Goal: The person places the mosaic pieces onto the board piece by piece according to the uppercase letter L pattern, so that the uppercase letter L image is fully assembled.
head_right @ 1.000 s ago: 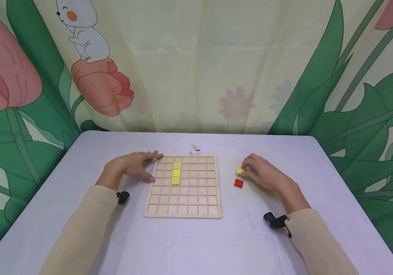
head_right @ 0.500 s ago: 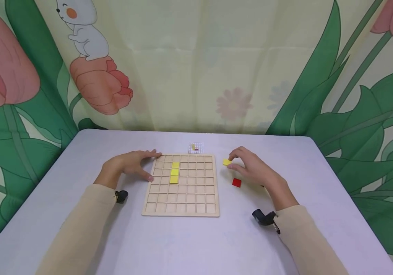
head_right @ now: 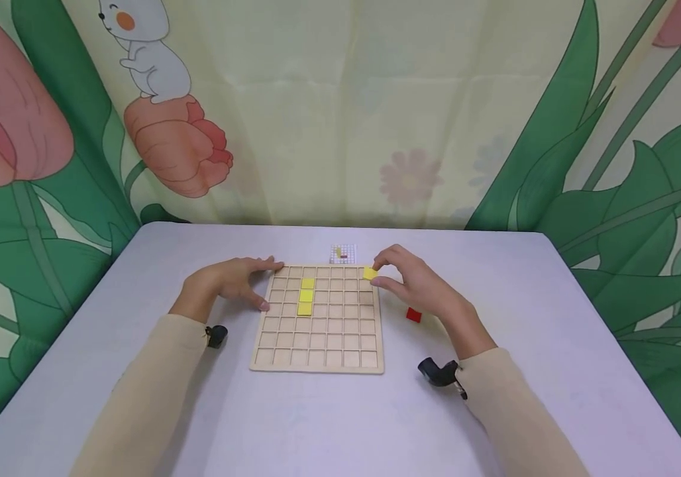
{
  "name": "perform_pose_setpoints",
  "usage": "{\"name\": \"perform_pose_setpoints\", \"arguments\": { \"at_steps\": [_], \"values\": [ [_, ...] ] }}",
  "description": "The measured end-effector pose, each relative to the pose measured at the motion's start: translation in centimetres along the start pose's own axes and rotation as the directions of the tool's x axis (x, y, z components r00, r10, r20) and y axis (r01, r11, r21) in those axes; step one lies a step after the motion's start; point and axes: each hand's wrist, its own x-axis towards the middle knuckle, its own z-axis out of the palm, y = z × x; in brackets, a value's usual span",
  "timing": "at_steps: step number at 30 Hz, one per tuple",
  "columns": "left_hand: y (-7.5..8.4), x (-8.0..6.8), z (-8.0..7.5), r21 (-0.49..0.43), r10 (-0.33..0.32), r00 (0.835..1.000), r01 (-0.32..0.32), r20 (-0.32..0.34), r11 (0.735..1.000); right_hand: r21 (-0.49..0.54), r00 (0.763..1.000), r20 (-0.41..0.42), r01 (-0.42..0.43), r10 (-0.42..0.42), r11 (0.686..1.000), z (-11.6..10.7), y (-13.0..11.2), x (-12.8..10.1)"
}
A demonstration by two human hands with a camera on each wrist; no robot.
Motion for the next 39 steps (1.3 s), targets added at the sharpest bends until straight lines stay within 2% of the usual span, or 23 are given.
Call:
{"name": "perform_pose_setpoints", "arguments": {
  "at_steps": [11,19,25,39],
  "values": [
    [0.1,0.0,-0.1,0.000,0.016,1.000,-0.016,0.005,1.000,0.028,0.998,-0.007,0.056,-0.056,0.998,2.3,-1.4,1.7],
    [0.3,-0.1,-0.1,-0.012,0.004,1.000,-0.004,0.009,1.000,0.032,0.996,0.048,0.073,-0.074,0.997,4.0,-2.4,2.7],
    [0.3,0.1,0.0,-0.015,-0.008,1.000,0.008,-0.005,1.000,0.034,0.990,0.069,0.118,-0.120,0.992,5.3,-3.1,3.4],
    [-0.1,-0.1,-0.2,-0.024,0.007,1.000,-0.007,-0.007,1.000,-0.048,0.978,0.180,0.112,-0.101,0.993,7.9,-5.2,4.5]
  ]
}}
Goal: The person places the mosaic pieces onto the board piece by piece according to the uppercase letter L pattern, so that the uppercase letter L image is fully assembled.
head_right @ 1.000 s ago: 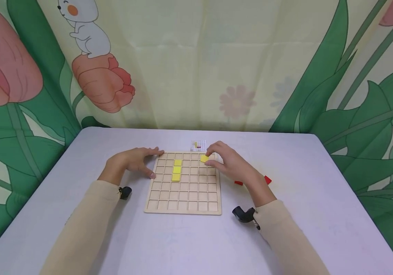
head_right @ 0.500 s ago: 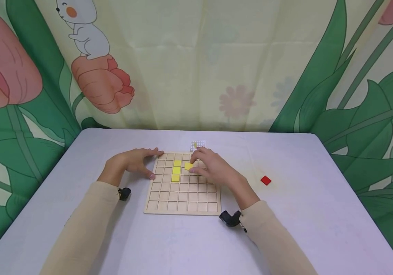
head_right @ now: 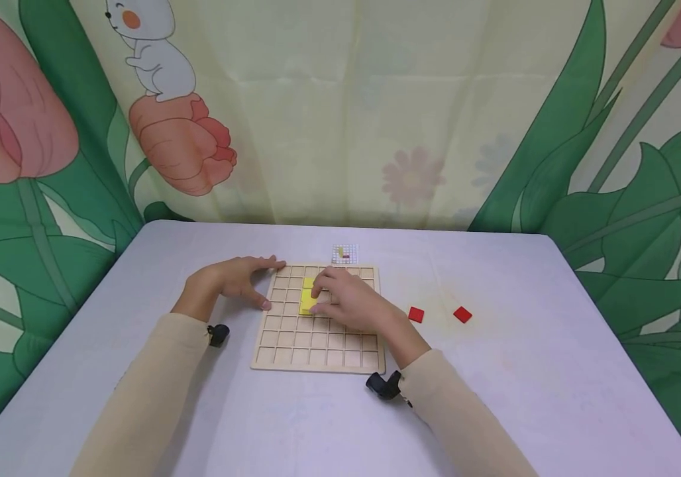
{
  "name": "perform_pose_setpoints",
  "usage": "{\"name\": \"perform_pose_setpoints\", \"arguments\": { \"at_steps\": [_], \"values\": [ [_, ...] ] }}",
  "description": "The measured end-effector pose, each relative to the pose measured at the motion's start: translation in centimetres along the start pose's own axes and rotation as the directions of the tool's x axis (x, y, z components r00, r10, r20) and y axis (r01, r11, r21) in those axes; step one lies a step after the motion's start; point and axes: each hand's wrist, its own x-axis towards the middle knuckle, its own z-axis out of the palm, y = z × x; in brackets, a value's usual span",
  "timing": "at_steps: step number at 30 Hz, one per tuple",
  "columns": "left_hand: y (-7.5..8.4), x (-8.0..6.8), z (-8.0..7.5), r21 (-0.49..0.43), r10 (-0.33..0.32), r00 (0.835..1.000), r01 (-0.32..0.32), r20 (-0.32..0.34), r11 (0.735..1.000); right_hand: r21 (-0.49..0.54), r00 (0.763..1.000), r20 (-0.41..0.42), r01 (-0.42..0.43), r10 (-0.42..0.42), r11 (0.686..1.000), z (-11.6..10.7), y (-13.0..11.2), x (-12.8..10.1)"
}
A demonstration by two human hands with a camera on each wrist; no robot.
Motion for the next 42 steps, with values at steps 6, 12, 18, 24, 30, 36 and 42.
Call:
{"name": "perform_pose_setpoints", "arguments": {
  "at_steps": [6,12,18,24,30,36,42],
  "values": [
    [0.2,0.2,0.2,-0.004,-0.006,1.000,0.006,0.004,1.000,-0.021,0.999,0.033,0.003,-0.002,1.000,0.6,-0.4,-0.1],
    [0.3,-0.1,0.0,-0.001,-0.001,1.000,0.001,0.007,1.000,-0.069,0.998,0.060,-0.011,0.015,0.998,1.0,-1.0,-0.1],
    [0.0,-0.4,-0.2,-0.003,-0.005,1.000,0.005,0.002,1.000,-0.108,0.998,0.068,-0.006,0.014,0.994,1.4,-1.5,0.3],
    [-0.1,-0.2,0.1,-0.004,0.003,1.000,-0.003,-0.002,1.000,-0.184,0.998,0.059,-0.002,0.013,0.983,1.6,-1.7,0.2],
    [-0.1,-0.1,0.3,0.001,0.009,1.000,-0.009,-0.005,1.000,-0.195,0.997,0.063,-0.036,0.049,0.980,1.7,-1.8,0.1],
    [-0.2,0.0,0.3,-0.010,0.006,1.000,-0.006,-0.004,1.000,-0.167,0.996,0.076,-0.042,0.055,0.985,1.3,-1.8,0.0],
    [-0.1,-0.1,0.2,-0.012,0.000,1.000,0.000,-0.002,1.000,-0.146,0.996,0.056,-0.058,0.067,0.988,0.1,-1.5,-0.7]
  ]
}}
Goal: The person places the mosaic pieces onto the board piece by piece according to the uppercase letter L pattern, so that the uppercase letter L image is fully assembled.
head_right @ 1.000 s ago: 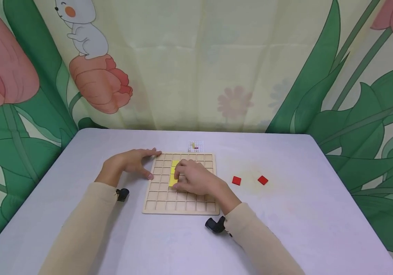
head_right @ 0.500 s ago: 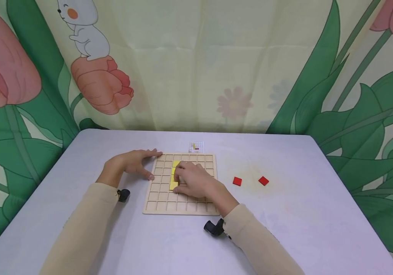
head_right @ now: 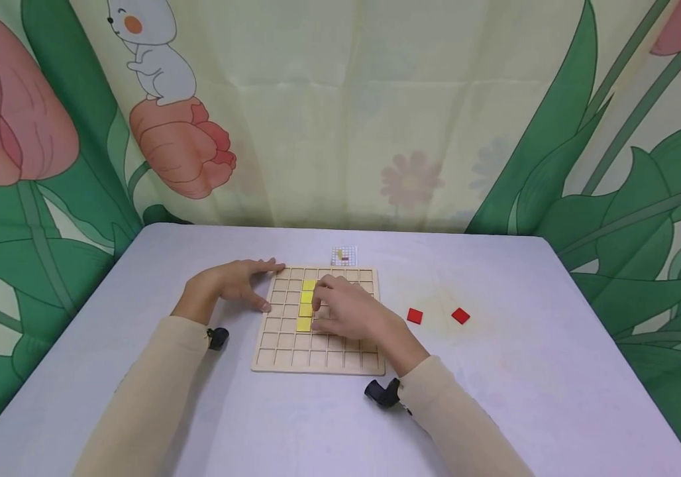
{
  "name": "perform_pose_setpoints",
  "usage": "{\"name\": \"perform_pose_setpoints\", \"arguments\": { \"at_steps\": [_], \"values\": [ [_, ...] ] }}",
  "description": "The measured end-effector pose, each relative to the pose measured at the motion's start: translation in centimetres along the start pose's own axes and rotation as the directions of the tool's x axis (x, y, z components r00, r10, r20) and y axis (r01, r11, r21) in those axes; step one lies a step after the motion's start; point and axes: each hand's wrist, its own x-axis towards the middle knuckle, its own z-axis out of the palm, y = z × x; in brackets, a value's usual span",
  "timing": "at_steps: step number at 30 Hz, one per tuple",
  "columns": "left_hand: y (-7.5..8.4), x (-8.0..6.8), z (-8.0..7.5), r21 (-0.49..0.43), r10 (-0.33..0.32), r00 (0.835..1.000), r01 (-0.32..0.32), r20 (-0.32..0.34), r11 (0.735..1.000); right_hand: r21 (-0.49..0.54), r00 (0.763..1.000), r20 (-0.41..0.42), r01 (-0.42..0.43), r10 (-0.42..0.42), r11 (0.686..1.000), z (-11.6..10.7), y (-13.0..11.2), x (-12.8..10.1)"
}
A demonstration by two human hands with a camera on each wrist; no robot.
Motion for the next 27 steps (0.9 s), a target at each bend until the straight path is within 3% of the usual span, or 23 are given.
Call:
{"name": "perform_pose_setpoints", "arguments": {
  "at_steps": [7,13,27],
  "values": [
    [-0.1,0.1,0.2,0.007,0.008,1.000,-0.008,-0.002,1.000,0.072,0.999,-0.048,-0.008,0.011,0.997,-1.5,1.1,-1.7],
    [-0.2,0.2,0.1,0.000,0.026,1.000,-0.026,-0.012,1.000,0.061,0.996,-0.070,-0.044,0.049,0.997,-2.8,2.5,-3.3],
    [-0.1,0.0,0.1,-0.005,0.021,1.000,-0.021,-0.003,1.000,0.029,0.987,-0.149,-0.049,0.053,0.998,-3.0,5.8,-8.1]
  ]
}}
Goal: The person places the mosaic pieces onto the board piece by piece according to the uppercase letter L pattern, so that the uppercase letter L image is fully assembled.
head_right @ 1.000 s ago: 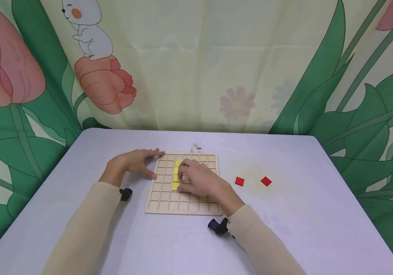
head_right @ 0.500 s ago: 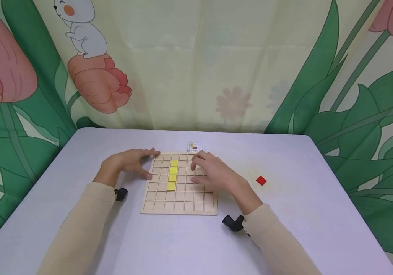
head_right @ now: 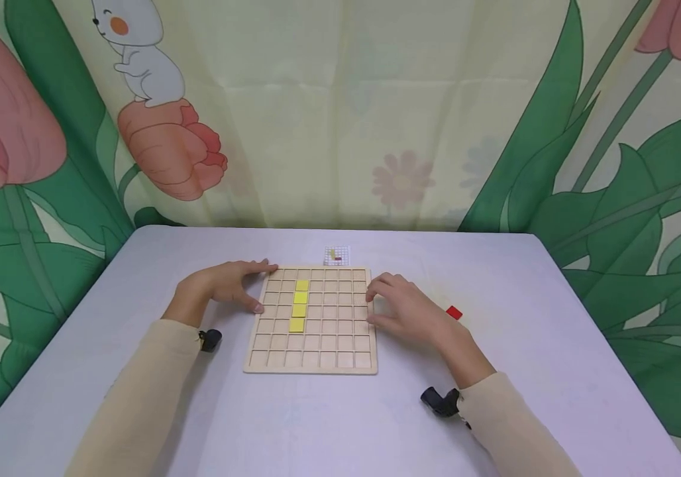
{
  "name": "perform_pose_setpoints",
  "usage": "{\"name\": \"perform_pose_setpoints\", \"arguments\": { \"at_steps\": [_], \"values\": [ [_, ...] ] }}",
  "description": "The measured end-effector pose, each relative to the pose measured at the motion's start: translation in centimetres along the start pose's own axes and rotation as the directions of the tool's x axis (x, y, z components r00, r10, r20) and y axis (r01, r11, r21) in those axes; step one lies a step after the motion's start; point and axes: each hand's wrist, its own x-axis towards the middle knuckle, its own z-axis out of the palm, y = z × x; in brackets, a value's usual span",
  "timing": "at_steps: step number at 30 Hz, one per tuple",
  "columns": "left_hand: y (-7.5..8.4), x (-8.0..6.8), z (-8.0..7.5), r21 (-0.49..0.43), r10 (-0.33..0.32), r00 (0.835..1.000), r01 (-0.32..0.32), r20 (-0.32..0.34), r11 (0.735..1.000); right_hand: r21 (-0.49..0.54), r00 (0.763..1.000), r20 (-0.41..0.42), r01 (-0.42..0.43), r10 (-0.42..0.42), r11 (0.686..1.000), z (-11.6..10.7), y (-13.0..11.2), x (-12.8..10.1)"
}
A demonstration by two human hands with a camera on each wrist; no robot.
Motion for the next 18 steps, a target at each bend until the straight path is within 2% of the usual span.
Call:
{"name": "perform_pose_setpoints", "arguments": {
  "at_steps": [12,18],
  "values": [
    [0.1,-0.2,1.2,-0.028,-0.010,1.000,0.010,0.009,1.000,0.025,0.987,0.040,-0.155,0.154,0.988,-1.2,2.7,-2.8],
    [0.3,-0.3,0.4,-0.016,-0.018,1.000,0.017,-0.016,1.000,0.077,0.984,0.040,-0.175,0.172,0.982,-1.3,3.7,-3.6]
  ]
}}
